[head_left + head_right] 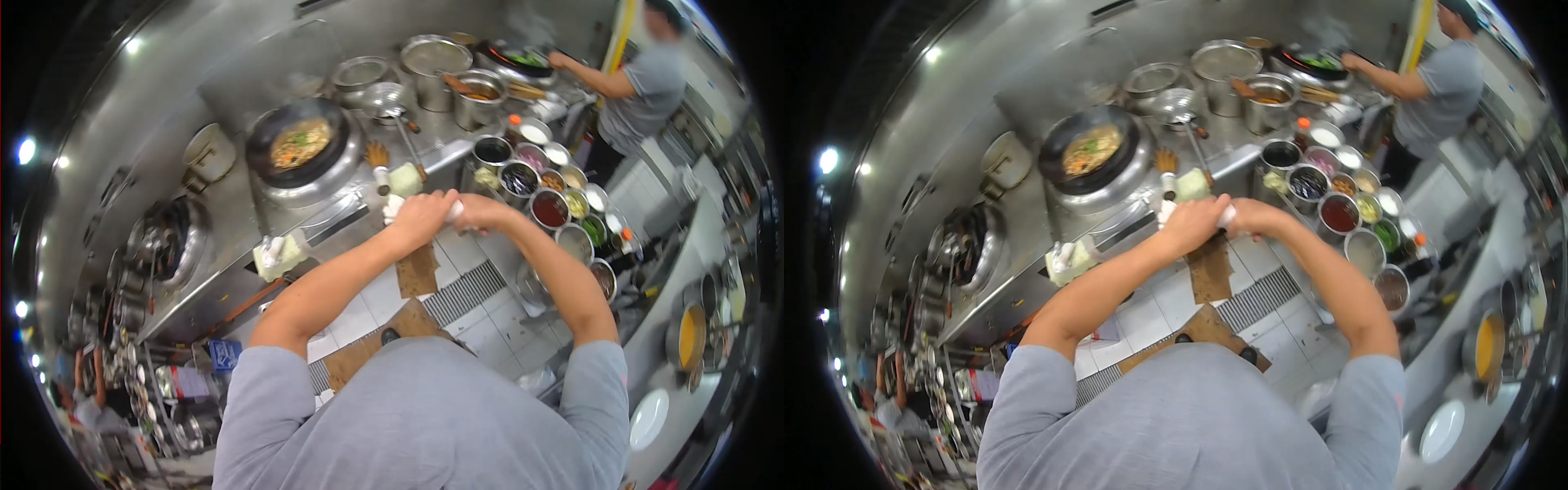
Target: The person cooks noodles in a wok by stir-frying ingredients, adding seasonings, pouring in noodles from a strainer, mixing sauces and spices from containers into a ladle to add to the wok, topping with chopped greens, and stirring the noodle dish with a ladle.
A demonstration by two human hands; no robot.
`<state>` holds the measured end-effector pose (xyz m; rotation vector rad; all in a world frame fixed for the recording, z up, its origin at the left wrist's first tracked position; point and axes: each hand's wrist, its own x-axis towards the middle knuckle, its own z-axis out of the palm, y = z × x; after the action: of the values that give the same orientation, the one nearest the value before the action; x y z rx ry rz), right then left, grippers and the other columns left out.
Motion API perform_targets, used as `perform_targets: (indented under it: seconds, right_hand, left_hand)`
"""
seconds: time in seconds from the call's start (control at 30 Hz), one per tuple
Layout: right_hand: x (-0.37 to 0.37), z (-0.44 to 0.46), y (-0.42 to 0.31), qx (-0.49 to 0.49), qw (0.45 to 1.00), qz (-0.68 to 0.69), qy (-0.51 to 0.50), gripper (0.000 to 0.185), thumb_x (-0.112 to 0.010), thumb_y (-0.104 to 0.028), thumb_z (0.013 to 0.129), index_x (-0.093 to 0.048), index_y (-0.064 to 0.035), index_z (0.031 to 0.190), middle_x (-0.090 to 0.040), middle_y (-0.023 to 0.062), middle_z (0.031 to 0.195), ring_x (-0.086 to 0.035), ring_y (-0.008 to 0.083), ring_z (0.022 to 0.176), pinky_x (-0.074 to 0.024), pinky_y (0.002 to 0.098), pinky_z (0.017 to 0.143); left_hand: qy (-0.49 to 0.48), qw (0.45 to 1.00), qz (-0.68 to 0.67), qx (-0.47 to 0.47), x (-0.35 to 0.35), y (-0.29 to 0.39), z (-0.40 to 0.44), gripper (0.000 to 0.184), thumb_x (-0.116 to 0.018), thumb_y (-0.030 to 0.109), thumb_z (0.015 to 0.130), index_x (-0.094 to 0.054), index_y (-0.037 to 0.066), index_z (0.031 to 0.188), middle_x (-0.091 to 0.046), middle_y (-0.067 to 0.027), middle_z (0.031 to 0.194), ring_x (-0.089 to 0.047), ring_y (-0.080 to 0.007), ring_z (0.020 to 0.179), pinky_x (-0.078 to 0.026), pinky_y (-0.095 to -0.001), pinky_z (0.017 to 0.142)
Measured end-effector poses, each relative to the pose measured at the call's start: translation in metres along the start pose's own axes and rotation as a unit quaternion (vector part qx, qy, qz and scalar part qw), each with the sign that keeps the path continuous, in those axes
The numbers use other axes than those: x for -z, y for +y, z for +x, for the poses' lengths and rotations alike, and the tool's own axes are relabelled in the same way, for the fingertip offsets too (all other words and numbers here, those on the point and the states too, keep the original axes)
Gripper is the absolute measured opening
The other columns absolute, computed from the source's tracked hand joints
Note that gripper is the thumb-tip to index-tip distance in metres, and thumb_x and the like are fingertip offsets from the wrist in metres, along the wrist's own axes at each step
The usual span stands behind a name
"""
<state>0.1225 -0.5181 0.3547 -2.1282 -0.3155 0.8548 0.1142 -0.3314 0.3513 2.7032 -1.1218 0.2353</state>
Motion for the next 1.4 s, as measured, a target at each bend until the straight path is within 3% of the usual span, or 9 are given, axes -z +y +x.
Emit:
perform_targets:
  seconds: [0.13, 0.23, 0.3, 0.53, 0.6, 0.7, 0.8, 1.1, 1.4]
  right_hand:
    - [-0.012, -0.029, -0.006, 0.174, 0.937, 0.077, 0.292, 0.062, -0.078, -0.015, 0.07, -0.051, -0.0027, 0.125, -0.062, 0.0168, 0.108, -0.064, 0.0266, 0.092, -0.0533, 0.0383, 0.082]
    - [-0.015, -0.05, -0.036, 0.34, 0.664, -0.426, 0.512, 0.067, -0.075, -0.012, 0.069, -0.05, -0.0091, 0.13, -0.057, 0.0125, 0.124, -0.059, 0.0312, 0.105, -0.0503, 0.0337, 0.085]
    - [-0.009, -0.024, -0.021, 0.309, 0.705, -0.421, 0.48, 0.06, -0.074, -0.011, 0.069, -0.052, -0.0087, 0.125, -0.057, 0.0135, 0.124, -0.059, 0.0321, 0.107, -0.0506, 0.0357, 0.084]
    - [0.011, 0.001, -0.015, -0.053, 0.96, -0.092, 0.259, 0.046, -0.067, -0.005, 0.073, -0.052, -0.0007, 0.116, -0.055, 0.021, 0.124, -0.056, 0.0405, 0.11, -0.049, 0.0428, 0.085]
    - [0.005, -0.023, -0.021, 0.227, 0.826, -0.102, 0.506, 0.054, -0.067, -0.005, 0.075, -0.051, -0.0077, 0.127, -0.049, 0.0193, 0.134, -0.052, 0.0373, 0.118, -0.0472, 0.0443, 0.09]
    - [0.005, -0.035, -0.017, 0.282, 0.614, -0.435, 0.595, 0.06, -0.067, -0.009, 0.078, -0.05, -0.0179, 0.134, -0.047, 0.0134, 0.137, -0.05, 0.0342, 0.121, -0.0456, 0.0467, 0.093]
    - [0.02, -0.04, -0.033, 0.382, 0.627, -0.481, 0.479, 0.053, -0.066, -0.015, 0.078, -0.053, -0.0238, 0.129, -0.048, 0.007, 0.136, -0.049, 0.0304, 0.121, -0.0469, 0.0463, 0.091]
    - [-0.052, 0.046, 0.088, -0.061, 0.878, -0.286, 0.379, 0.025, -0.064, -0.005, 0.074, -0.059, -0.0028, 0.098, -0.065, 0.0213, 0.086, -0.068, 0.036, 0.08, -0.0544, 0.0444, 0.067]
    - [-0.099, 0.087, 0.219, -0.135, 0.869, 0.403, 0.254, 0.023, -0.057, 0.002, 0.069, -0.059, 0.0, 0.092, -0.06, 0.0112, 0.071, -0.058, 0.0202, 0.052, -0.0389, 0.0325, 0.039]
  left_hand:
    - [0.014, 0.986, -0.166, 0.014, 0.013, -0.025, 0.013, 0.033, -0.067, 0.02, 0.078, -0.053, 0.006, 0.104, -0.066, -0.0167, 0.089, -0.065, -0.0348, 0.08, -0.05, -0.0436, 0.07]
    - [-0.191, 0.823, -0.531, 0.069, 0.036, -0.056, 0.031, 0.035, -0.069, 0.027, 0.08, -0.059, 0.003, 0.104, -0.065, -0.005, 0.082, -0.062, -0.0191, 0.075, -0.048, -0.0336, 0.068]
    - [-0.319, 0.749, -0.575, 0.089, 0.033, -0.064, 0.042, 0.035, -0.069, 0.028, 0.08, -0.059, 0.002, 0.102, -0.064, -0.0031, 0.081, -0.061, -0.0184, 0.075, -0.048, -0.0338, 0.068]
    - [-0.084, 0.985, -0.149, -0.031, 0.004, -0.044, 0.058, 0.04, -0.07, 0.034, 0.082, -0.055, 0.002, 0.101, -0.063, -0.0042, 0.076, -0.06, -0.0144, 0.068, -0.048, -0.0299, 0.064]
    - [-0.108, 0.855, -0.503, 0.066, 0.015, -0.05, 0.067, 0.036, -0.069, 0.031, 0.083, -0.054, 0.002, 0.097, -0.061, -0.0048, 0.074, -0.061, -0.0172, 0.065, -0.05, -0.0309, 0.061]
    - [-0.263, 0.661, -0.695, 0.097, 0.047, -0.05, 0.068, 0.031, -0.068, 0.028, 0.084, -0.055, 0.002, 0.096, -0.058, -0.0043, 0.073, -0.058, -0.0159, 0.06, -0.047, -0.0284, 0.054]
    - [-0.415, 0.554, -0.719, 0.07, 0.054, -0.042, 0.067, 0.027, -0.07, 0.024, 0.084, -0.056, 0.002, 0.094, -0.055, -0.0041, 0.073, -0.056, -0.0132, 0.059, -0.045, -0.0266, 0.052]
    - [-0.338, 0.929, -0.146, -0.044, -0.111, -0.03, 0.087, 0.028, -0.07, 0.02, 0.077, -0.066, 0.001, 0.098, -0.069, -0.017, 0.092, -0.068, -0.03, 0.083, -0.052, -0.0402, 0.075]
    - [-0.234, 0.959, -0.037, -0.153, -0.239, -0.018, 0.089, 0.018, -0.058, 0.014, 0.079, -0.067, 0.011, 0.094, -0.07, -0.0142, 0.083, -0.069, -0.0308, 0.079, -0.054, -0.0411, 0.069]
